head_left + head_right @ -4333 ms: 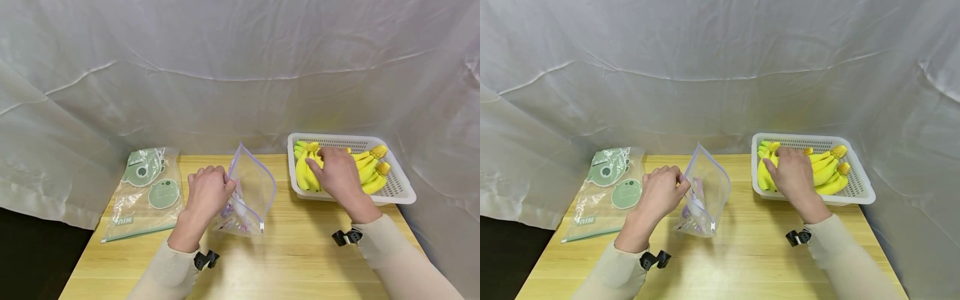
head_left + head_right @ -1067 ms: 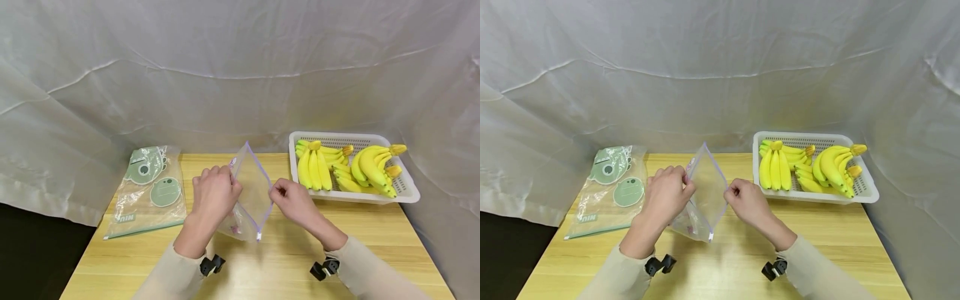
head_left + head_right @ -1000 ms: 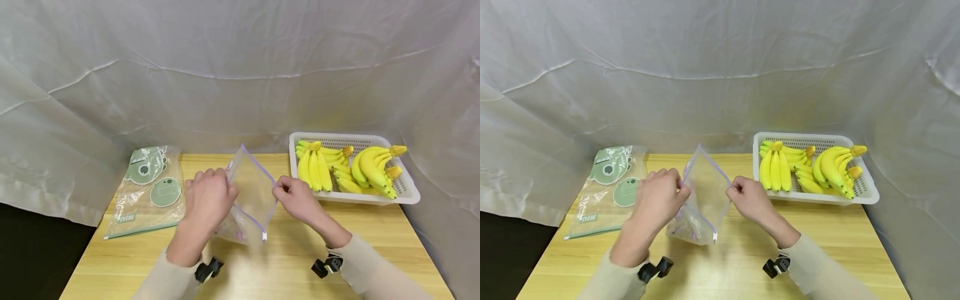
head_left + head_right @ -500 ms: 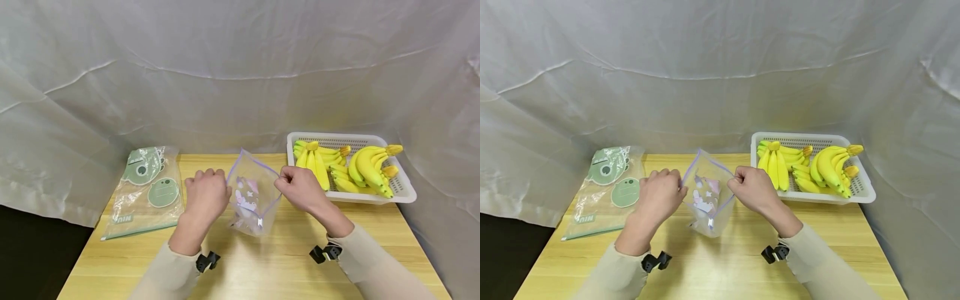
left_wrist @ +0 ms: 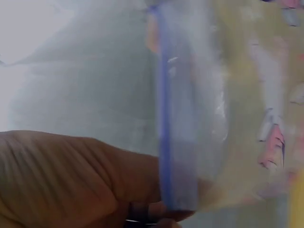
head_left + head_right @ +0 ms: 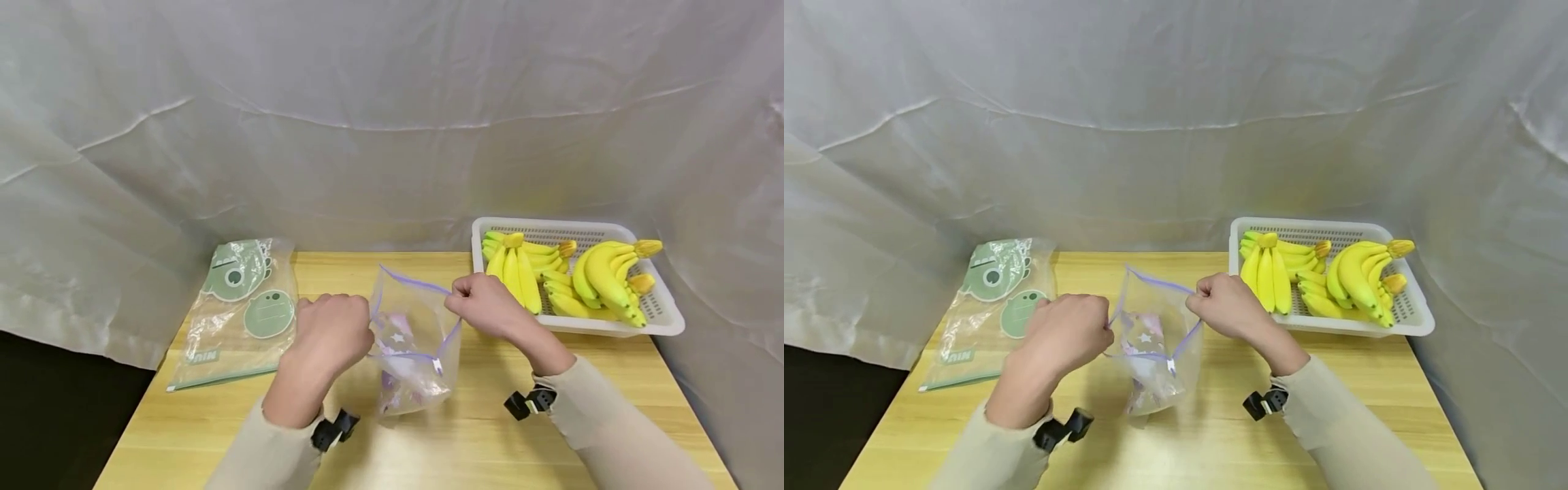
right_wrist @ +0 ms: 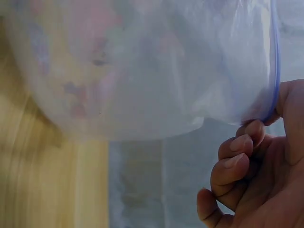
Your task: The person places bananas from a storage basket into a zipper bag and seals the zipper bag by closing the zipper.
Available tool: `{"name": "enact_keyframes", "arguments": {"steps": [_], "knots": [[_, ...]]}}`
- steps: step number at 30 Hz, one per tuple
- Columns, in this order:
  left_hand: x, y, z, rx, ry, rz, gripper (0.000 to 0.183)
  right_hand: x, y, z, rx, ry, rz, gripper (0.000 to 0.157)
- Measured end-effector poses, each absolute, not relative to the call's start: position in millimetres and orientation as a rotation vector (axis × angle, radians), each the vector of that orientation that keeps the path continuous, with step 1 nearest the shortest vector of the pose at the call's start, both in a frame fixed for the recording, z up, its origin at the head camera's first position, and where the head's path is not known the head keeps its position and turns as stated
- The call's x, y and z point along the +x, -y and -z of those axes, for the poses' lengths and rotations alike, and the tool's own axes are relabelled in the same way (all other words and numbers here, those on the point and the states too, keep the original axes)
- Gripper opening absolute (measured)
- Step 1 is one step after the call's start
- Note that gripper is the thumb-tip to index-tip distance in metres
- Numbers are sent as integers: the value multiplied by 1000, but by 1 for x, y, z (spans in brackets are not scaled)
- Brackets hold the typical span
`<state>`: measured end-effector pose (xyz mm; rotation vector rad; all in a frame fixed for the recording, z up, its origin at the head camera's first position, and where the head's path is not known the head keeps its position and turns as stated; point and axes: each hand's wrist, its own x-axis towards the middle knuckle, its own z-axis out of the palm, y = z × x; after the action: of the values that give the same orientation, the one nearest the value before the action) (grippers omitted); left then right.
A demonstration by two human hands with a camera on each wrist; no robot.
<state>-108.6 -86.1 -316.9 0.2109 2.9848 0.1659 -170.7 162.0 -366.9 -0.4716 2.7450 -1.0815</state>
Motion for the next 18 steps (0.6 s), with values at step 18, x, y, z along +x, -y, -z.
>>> {"name": "enact_keyframes", "arguments": {"steps": [18], "knots": [[-135,74,413,380,-3481,-474,20,-179,-165,407,-515,-3021,763,31]]}}
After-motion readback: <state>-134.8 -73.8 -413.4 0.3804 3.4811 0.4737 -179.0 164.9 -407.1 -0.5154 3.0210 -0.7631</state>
